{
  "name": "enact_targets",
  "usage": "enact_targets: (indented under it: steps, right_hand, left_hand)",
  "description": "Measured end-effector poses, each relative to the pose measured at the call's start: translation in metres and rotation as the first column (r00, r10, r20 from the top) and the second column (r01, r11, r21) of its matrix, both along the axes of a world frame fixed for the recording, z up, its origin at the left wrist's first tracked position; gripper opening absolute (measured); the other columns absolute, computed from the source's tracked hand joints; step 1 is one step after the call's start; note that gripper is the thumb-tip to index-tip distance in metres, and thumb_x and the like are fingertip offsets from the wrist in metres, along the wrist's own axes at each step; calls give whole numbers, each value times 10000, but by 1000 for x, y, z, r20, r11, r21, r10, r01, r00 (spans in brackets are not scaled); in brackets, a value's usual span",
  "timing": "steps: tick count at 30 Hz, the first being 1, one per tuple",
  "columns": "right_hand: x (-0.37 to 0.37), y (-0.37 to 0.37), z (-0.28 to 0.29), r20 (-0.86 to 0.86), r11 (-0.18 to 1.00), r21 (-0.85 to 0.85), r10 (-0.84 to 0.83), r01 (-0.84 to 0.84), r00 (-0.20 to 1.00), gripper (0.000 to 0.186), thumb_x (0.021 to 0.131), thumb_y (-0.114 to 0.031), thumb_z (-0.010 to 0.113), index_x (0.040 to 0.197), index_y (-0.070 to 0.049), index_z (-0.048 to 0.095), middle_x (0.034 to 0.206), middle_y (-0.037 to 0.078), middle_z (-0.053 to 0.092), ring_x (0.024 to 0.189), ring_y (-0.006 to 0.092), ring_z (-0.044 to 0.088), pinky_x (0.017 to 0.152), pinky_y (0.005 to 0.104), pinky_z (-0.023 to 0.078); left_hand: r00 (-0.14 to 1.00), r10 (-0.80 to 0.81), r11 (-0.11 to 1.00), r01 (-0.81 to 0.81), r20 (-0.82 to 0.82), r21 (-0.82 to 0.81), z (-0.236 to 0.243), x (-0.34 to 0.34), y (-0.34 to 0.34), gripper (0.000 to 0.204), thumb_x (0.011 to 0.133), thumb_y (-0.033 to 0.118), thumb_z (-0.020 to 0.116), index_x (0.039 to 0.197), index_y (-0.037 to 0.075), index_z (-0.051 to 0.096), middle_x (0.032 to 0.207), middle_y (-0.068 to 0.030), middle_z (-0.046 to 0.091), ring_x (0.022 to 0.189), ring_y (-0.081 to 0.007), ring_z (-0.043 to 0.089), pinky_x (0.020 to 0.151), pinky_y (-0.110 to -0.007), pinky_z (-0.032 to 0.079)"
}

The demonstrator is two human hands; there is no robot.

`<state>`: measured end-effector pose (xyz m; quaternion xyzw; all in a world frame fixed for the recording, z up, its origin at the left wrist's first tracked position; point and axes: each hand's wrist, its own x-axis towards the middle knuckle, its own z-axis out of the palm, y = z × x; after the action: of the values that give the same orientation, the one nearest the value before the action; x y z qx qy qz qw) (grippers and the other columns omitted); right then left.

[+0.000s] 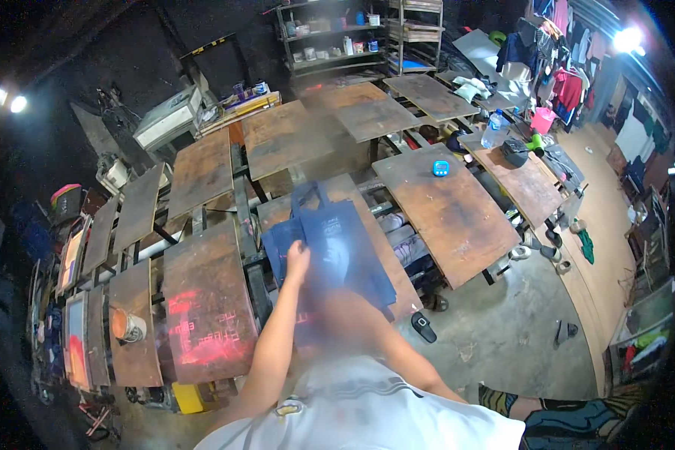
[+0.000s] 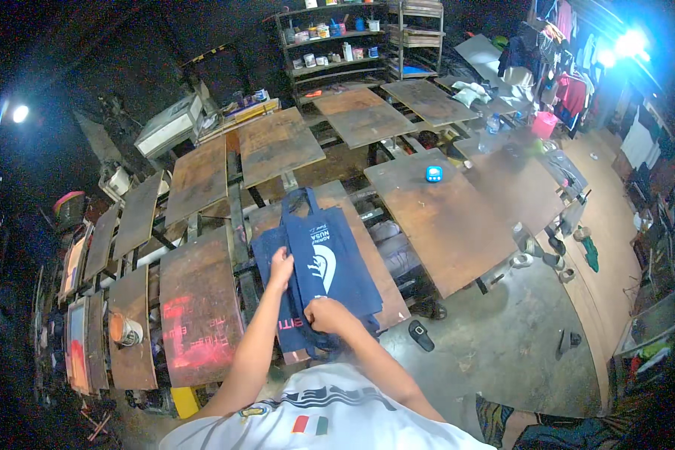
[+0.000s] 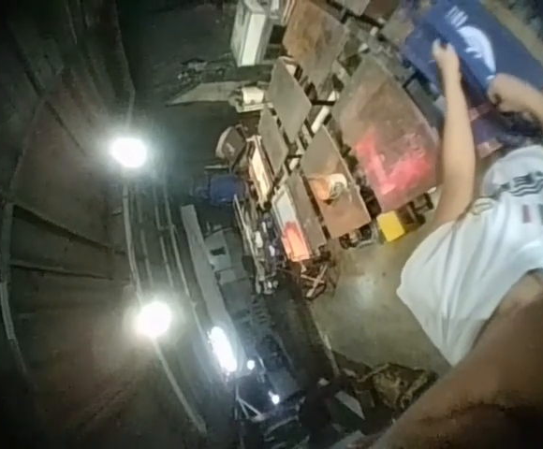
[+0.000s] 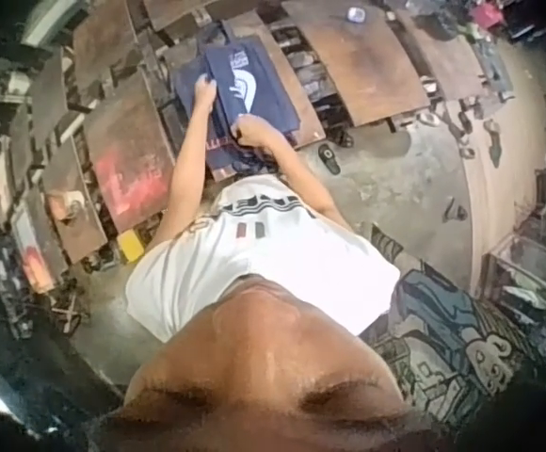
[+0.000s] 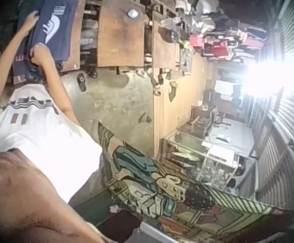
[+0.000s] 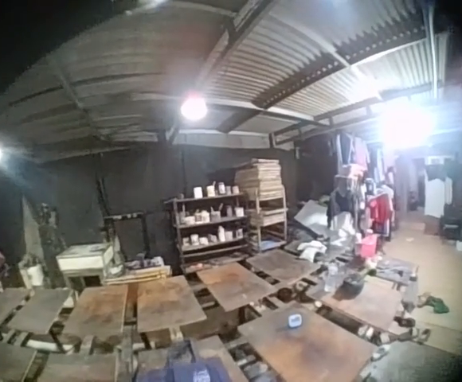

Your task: Placing printed shirts on a production table and performing screen printing steps.

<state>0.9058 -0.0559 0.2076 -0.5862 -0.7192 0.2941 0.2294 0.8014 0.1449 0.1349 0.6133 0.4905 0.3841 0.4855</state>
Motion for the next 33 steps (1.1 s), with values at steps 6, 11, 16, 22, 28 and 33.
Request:
enact_targets:
  steps: [6, 11, 16, 22, 28, 33]
  right_hand:
    - [1, 19, 21, 17, 990, 121, 65, -67, 998, 218, 739, -215, 770, 775, -33, 656, 778, 156, 673, 763, 348, 660, 692, 437, 517]
    - [16, 45, 63, -438, 791, 315, -370, 525, 819, 376, 789, -273, 778, 1046, -34, 644, 995, 158, 660, 934, 324, 650, 822, 401, 514]
    - [39, 72, 73, -344, 686, 460, -448, 564, 826, 374, 753, -146, 753, 1083, -19, 632, 1096, 166, 629, 1017, 351, 614, 892, 409, 492]
    - [50, 94, 86, -391, 536, 570, -490, 623, 779, 274, 756, -11, 656, 1029, 6, 640, 980, 177, 654, 964, 352, 634, 868, 405, 502]
    - [46, 81, 101, -578, 462, 519, -429, 719, 694, 163, 773, 24, 673, 936, 12, 671, 883, 144, 671, 797, 278, 664, 735, 340, 530]
    - [55, 75, 97, -464, 473, 631, -405, 615, 788, 131, 758, 11, 694, 886, -14, 700, 864, 118, 671, 808, 284, 650, 727, 365, 519]
  left_hand:
    - [998, -8, 963, -8, 60, 270, 35, -18, 26, 226, 860, 37, 593, 1074, -30, 622, 918, -135, 712, 846, -234, 681, 763, -337, 511]
    - [985, 49, 862, 42, -165, 505, 75, 1, -26, 269, 849, 83, 639, 1096, -12, 589, 983, -216, 673, 907, -372, 664, 777, -414, 513]
    - [966, -7, 829, 150, -258, 539, 139, 14, -90, 309, 834, 57, 672, 1129, 12, 592, 992, -207, 666, 848, -379, 664, 716, -415, 523]
    - [976, -78, 806, 183, -205, 564, 144, 18, -112, 336, 824, 59, 666, 1148, 12, 591, 1019, -199, 671, 866, -349, 684, 747, -399, 542]
    - [979, -43, 829, 146, -200, 539, 161, 21, -115, 390, 816, 36, 665, 1193, 17, 565, 922, -190, 661, 801, -313, 678, 709, -373, 543]
    - [984, -128, 805, 176, -122, 566, 165, 25, -96, 381, 871, 31, 684, 1226, -2, 550, 1045, -108, 615, 780, -181, 616, 673, -280, 523]
